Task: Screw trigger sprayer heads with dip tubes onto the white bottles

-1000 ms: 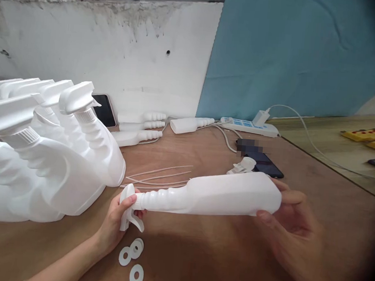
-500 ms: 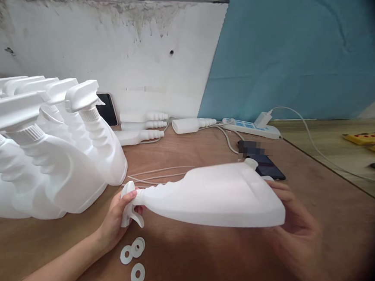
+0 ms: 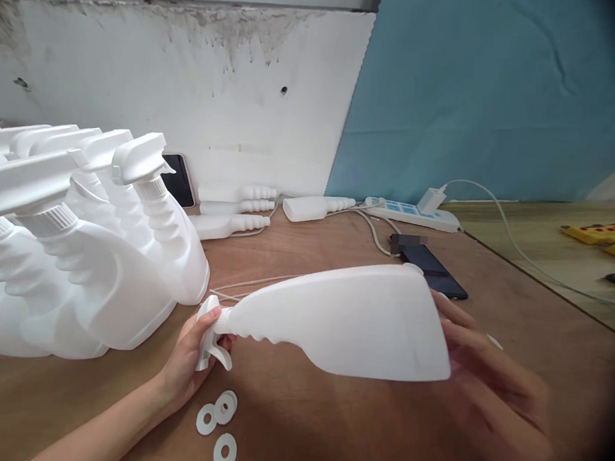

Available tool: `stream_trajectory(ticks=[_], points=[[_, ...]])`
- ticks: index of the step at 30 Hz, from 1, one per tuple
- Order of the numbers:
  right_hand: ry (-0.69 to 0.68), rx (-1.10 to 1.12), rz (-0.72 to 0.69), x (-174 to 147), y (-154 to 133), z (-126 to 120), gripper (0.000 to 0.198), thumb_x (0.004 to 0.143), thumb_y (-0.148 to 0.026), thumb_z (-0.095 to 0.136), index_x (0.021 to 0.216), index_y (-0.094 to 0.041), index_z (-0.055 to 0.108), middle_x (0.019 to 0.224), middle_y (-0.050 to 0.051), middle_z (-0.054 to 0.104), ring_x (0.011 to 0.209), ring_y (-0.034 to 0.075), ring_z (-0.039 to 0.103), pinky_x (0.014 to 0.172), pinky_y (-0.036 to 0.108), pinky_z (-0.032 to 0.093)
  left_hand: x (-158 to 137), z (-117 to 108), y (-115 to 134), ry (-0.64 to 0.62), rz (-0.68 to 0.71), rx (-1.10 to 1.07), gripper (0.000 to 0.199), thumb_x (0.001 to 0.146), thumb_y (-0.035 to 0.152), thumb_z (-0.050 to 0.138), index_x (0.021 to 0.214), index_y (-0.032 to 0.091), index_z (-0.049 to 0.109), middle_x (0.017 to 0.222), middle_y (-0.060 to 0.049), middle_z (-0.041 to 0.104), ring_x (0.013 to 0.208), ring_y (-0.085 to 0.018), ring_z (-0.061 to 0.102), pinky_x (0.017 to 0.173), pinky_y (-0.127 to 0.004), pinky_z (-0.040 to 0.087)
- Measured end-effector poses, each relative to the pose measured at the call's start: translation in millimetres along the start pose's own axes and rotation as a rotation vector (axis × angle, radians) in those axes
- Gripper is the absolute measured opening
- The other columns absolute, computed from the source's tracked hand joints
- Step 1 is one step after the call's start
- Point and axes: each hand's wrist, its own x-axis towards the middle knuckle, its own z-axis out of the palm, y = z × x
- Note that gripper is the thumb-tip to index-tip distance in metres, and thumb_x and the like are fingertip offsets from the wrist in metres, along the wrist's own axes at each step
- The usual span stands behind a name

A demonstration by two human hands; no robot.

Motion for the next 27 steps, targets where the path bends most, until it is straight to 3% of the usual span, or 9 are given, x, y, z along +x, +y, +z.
stream_trajectory(ticks=[3,5,8,11,13,16,21,24,27], points=[[-0.125,-0.076,-0.052,1.2,-4.1,3.6,0.043,0.072,-0.018,0.060,0.113,-0.028,0.059,0.133,0.006,0.045,0.126,0.025,0.037,0.093,0.037,0.045,0.1,0.0,-0.1,0.000,0.004,-0.001,0.027,0.072,0.041,0.062,0.076,0.014,0.058,0.059,0.001,0.057,0.053,-0.009,0.050,0.046,-0.017,0.041],[-0.130,-0.110,-0.095,4.3,-0.1,2.6,0.048,0.070,-0.018,0.064,0.116,-0.029,0.057,0.127,0.005,0.049,0.120,0.023,0.043,0.090,0.033,0.046,0.0,0.7,0.2,-0.007,0.009,-0.007,0.027,0.073,0.041,0.062,0.076,0.014,0.057,0.057,0.001,0.055,0.051,-0.008,0.048,0.044,-0.016,0.040],[-0.140,-0.163,-0.148,9.7,7.6,-3.0,0.048,0.064,-0.020,0.071,0.110,-0.030,0.061,0.105,0.004,0.058,0.097,0.020,0.054,0.074,0.027,0.049,-0.4,1.7,1.0,-0.021,0.030,0.008,0.027,0.073,0.040,0.061,0.074,0.014,0.055,0.055,0.002,0.053,0.050,-0.007,0.045,0.043,-0.015,0.038],[-0.138,-0.158,-0.150,11.8,10.5,-7.8,0.043,0.062,-0.026,0.074,0.104,-0.031,0.063,0.086,0.002,0.056,0.077,0.017,0.052,0.058,0.025,0.044,-1.5,2.1,1.7,-0.049,0.042,0.042,0.026,0.073,0.039,0.062,0.075,0.014,0.053,0.056,0.002,0.051,0.051,-0.008,0.044,0.043,-0.015,0.037],[-0.111,-0.140,-0.119,11.3,10.5,-8.9,0.052,0.063,-0.034,0.073,0.113,-0.032,0.058,0.080,0.001,0.053,0.070,0.016,0.049,0.055,0.025,0.041,-2.8,1.8,1.7,-0.061,0.053,0.062,0.026,0.071,0.038,0.064,0.079,0.015,0.054,0.057,0.003,0.050,0.052,-0.008,0.044,0.043,-0.016,0.038],[-0.079,-0.181,-0.121,11.6,9.9,-8.7,0.056,0.066,-0.045,0.068,0.119,-0.032,0.054,0.081,0.003,0.052,0.070,0.018,0.047,0.054,0.028,0.039,-5.9,0.9,1.5,-0.066,0.060,0.107,0.029,0.067,0.036,0.067,0.083,0.016,0.055,0.059,0.002,0.052,0.054,-0.009,0.046,0.045,-0.017,0.041],[-0.019,-0.180,-0.245,15.4,8.8,-6.3,0.043,0.065,-0.057,0.063,0.096,-0.027,0.063,0.097,0.009,0.056,0.092,0.026,0.050,0.069,0.035,0.044,-12.9,3.6,-0.1,-0.073,0.104,0.189,0.032,0.062,0.035,0.071,0.084,0.015,0.058,0.065,0.000,0.056,0.057,-0.011,0.049,0.049,-0.020,0.044],[-0.068,-0.069,-0.124,11.7,10.4,-5.1,0.040,0.070,-0.056,0.057,0.096,-0.026,0.056,0.100,0.009,0.061,0.093,0.028,0.055,0.071,0.037,0.046,-15.6,6.8,-1.3,-0.019,0.149,0.258,0.035,0.060,0.038,0.072,0.083,0.014,0.061,0.065,-0.001,0.057,0.055,-0.011,0.049,0.048,-0.020,0.042],[-0.045,-0.079,0.031,7.5,13.5,-7.0,0.036,0.073,-0.055,0.051,0.095,-0.026,0.053,0.089,0.007,0.063,0.077,0.025,0.057,0.056,0.030,0.044,-16.6,7.9,1.5,-0.015,0.178,0.393,0.034,0.058,0.037,0.073,0.081,0.013,0.065,0.066,-0.002,0.059,0.053,-0.010,0.047,0.047,-0.019,0.039]])
